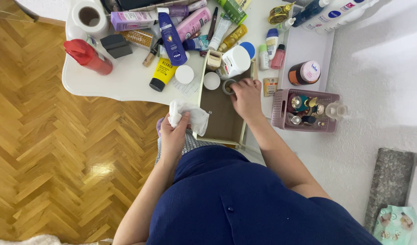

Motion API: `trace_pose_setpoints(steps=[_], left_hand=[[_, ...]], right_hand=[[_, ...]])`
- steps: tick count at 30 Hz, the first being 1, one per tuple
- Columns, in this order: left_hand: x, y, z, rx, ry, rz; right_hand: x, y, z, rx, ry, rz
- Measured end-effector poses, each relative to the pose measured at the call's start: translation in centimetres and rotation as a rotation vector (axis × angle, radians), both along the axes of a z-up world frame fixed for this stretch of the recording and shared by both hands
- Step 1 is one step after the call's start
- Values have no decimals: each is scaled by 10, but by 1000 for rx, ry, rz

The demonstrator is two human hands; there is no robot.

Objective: The person wipes and sorts various cosmetic items on a white table, including tubes, bottles, and jars. They use a white cloth to wipe each item and place them into a drawer or on the table surface. The person handles items one at a time, occasionally opening a small box to retrieve or store products.

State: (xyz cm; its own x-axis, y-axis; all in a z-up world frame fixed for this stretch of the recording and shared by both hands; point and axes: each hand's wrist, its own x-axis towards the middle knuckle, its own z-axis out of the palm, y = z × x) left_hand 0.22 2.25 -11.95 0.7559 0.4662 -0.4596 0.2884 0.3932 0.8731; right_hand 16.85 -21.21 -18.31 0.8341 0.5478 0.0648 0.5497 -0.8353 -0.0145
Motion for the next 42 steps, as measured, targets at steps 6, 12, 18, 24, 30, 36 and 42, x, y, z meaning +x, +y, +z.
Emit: trace_pose_setpoints(steps=[6,12,18,24,30,36,42], left_hand=[[-2,7,-11,11,20,-16],[9,10,37,-70,140,-112],[3,13,24,-34,150,-15],[0,12,23,-110,100,-8],[-4,14,14,21,13,36],[-4,3,2,20,-31,64],[-8,4,22,-3,-27,97]], right_hand=[[9,24,92,737,21,-118],[38,42,153,449,294,-93],[53,35,172,510,497,26],[54,30,178,595,640,23],[17,21,124,802,175,-258],[-15,16,33,33,-27,-29],[-10,36,25,-164,8,-101]])
